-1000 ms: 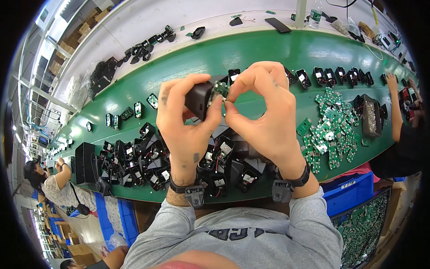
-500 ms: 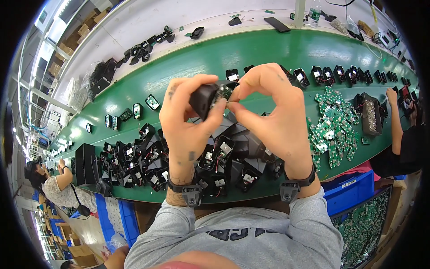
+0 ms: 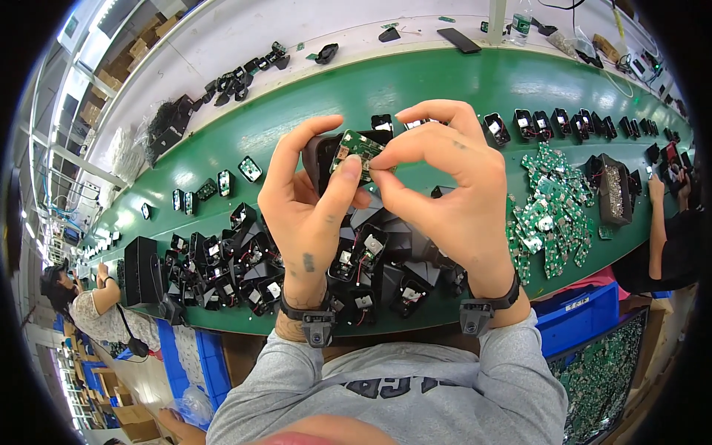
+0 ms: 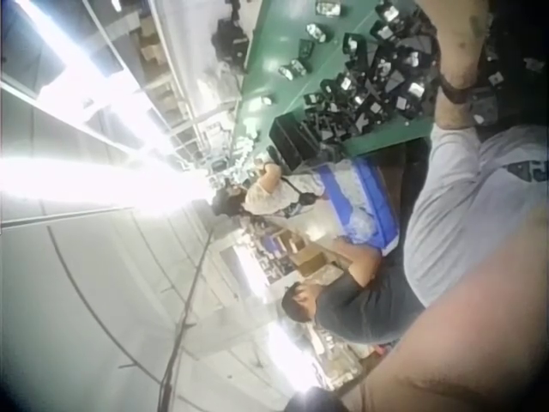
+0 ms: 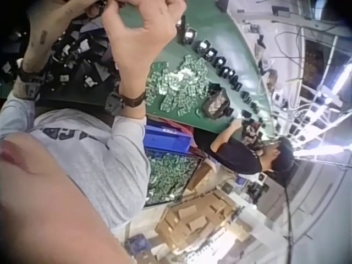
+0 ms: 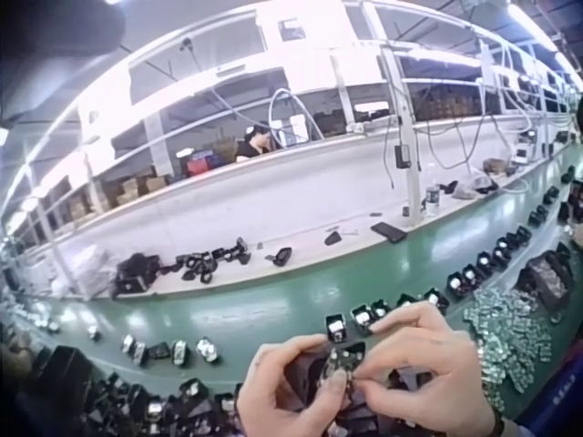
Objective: The person picks up a circuit board and a plastic housing, connects the board to a wire inside the housing, and presses the board into place. They then place the assembled unit back onto the green assembly line surface.
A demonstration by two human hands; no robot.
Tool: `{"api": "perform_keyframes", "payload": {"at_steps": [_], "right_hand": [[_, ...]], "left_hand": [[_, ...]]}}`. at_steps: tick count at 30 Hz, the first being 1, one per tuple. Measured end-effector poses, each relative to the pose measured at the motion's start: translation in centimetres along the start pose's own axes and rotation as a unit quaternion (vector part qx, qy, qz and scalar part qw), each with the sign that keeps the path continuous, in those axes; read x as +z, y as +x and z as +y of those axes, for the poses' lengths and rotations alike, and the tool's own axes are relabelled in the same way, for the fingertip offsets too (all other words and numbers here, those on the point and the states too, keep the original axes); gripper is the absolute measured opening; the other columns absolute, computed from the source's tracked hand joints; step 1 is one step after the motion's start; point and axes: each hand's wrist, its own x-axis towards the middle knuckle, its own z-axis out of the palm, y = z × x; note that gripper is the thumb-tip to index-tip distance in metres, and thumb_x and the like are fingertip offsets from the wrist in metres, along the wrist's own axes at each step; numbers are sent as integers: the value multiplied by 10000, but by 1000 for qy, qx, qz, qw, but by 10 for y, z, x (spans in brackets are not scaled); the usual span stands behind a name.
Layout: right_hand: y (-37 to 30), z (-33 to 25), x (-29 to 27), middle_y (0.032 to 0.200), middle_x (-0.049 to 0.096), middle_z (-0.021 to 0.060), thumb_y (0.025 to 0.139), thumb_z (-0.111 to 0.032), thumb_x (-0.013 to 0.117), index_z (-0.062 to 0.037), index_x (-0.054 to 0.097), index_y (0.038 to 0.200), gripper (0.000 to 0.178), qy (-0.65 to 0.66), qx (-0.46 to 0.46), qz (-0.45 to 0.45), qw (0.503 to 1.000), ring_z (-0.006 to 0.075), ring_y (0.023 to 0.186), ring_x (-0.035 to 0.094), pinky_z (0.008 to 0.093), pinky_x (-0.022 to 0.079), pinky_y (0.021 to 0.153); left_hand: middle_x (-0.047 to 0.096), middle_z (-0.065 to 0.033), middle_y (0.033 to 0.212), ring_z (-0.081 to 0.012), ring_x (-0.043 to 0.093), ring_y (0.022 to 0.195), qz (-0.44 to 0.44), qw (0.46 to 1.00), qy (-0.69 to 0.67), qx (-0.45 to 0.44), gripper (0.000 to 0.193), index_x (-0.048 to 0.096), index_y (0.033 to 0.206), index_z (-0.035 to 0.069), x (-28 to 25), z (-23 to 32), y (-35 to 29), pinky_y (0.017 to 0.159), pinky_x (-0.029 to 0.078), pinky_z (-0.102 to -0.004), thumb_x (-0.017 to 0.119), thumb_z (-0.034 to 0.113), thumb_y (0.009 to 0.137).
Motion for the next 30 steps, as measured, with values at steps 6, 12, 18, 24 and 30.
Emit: {"api": "perform_keyframes", "payload": {"at_steps": [6,12,18,24,30], "right_hand": [[0,7,4,787,678,-9,634,2,695,-78,678,745,138,13,-21,1,1000,234,995,579,335,462,842],[0,11,5,785,674,-1,639,-6,687,-66,675,737,115,60,7,-8,998,238,1016,573,346,442,884],[-1,13,2,805,675,25,650,17,663,-29,678,752,113,152,60,-31,986,235,1009,594,343,445,892],[-1,13,-3,815,680,49,661,51,651,-3,682,772,127,192,75,-50,977,229,1004,608,347,448,906],[1,20,-4,823,684,76,683,68,666,17,689,789,120,228,82,-75,967,229,985,615,363,445,926]], "left_hand": [[626,-76,861,-102,610,598,3,1000,13,-13,336,548,1166,-33,-3,1,-1,521,494,-209,624,-22,838],[606,-93,935,-114,617,621,15,1000,16,22,333,542,1162,-38,-1,-2,-3,531,508,-215,618,-36,837],[534,-89,1026,-124,627,727,6,997,29,70,319,556,1129,-48,-1,-2,-2,560,549,-225,627,-52,817],[515,-74,962,-121,576,784,41,995,51,79,360,621,1083,37,4,1,-5,569,520,-226,735,28,741],[492,-86,1031,-143,613,818,29,983,117,136,317,584,1087,-49,6,2,-7,610,591,-232,666,-49,781]]}}
